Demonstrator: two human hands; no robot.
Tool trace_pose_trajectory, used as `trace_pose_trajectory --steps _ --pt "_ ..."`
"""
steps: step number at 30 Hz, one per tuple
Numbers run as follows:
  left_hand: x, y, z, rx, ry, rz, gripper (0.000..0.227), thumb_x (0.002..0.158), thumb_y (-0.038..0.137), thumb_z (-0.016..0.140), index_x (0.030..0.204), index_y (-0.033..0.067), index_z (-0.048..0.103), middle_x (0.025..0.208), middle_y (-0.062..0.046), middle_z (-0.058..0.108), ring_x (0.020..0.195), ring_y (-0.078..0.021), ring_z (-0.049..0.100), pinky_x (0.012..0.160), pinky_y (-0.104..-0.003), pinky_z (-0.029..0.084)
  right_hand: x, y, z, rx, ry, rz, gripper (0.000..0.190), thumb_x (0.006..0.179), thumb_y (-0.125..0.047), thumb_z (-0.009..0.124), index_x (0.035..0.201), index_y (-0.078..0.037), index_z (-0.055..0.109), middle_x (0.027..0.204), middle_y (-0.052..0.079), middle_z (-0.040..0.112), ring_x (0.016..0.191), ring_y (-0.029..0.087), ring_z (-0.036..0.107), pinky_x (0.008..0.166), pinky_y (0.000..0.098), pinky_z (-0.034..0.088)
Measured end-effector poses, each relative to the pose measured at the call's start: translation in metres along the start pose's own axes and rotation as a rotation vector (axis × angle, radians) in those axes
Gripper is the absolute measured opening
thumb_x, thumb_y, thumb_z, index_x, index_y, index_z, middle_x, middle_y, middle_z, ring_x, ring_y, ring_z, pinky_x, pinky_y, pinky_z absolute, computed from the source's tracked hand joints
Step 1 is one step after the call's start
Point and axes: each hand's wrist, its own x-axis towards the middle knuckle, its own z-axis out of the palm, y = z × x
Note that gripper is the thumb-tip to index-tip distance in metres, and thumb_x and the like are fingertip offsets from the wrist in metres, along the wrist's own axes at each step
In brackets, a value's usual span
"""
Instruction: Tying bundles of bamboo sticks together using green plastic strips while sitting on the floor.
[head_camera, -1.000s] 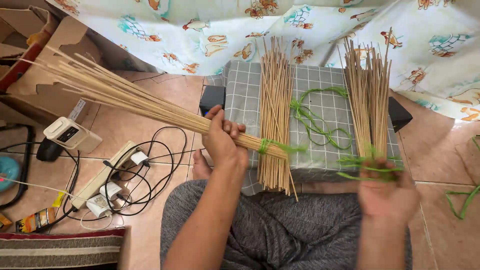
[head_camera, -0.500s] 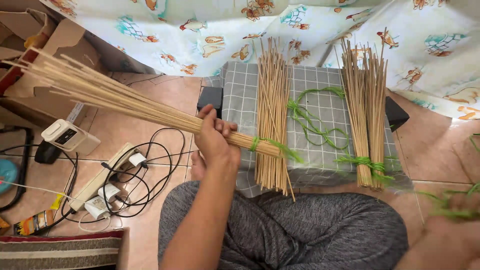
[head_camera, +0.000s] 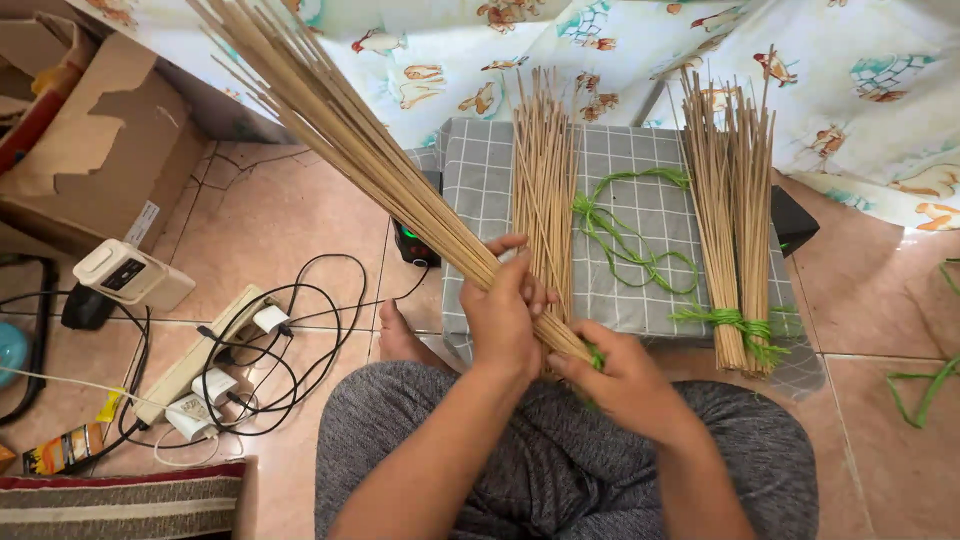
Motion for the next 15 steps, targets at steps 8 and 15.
trace_pose_trajectory --steps 8,15 --pt "0.045 0.047 -0.028 -0.209 0.042 0.047 0.021 0.096 0.002 0.055 0.114 0.0084 0.063 0.058 0.004 0.038 0.046 -0.0068 0.037 0.051 -0.025 0.043 -0.046 0.02 -0.083 -0.348 0.058 0.102 0.017 0.09 -0.019 0.069 0.087 -0.007 0.081 0.069 0.002 0.073 0.061 0.013 0.058 0.059 0.029 0.045" --pt "0.034 0.028 -0.019 -0.109 0.009 0.011 0.018 0.094 0.003 0.058 0.11 0.0075 0.065 0.058 0.004 0.038 0.044 -0.0071 0.037 0.049 -0.026 0.042 -0.036 -0.067 -0.119 -0.085 0.836 -0.159 0.026 0.134 -0.03 0.041 0.12 -0.013 0.055 0.083 -0.002 0.049 0.056 0.008 0.044 0.047 0.0226 0.037"
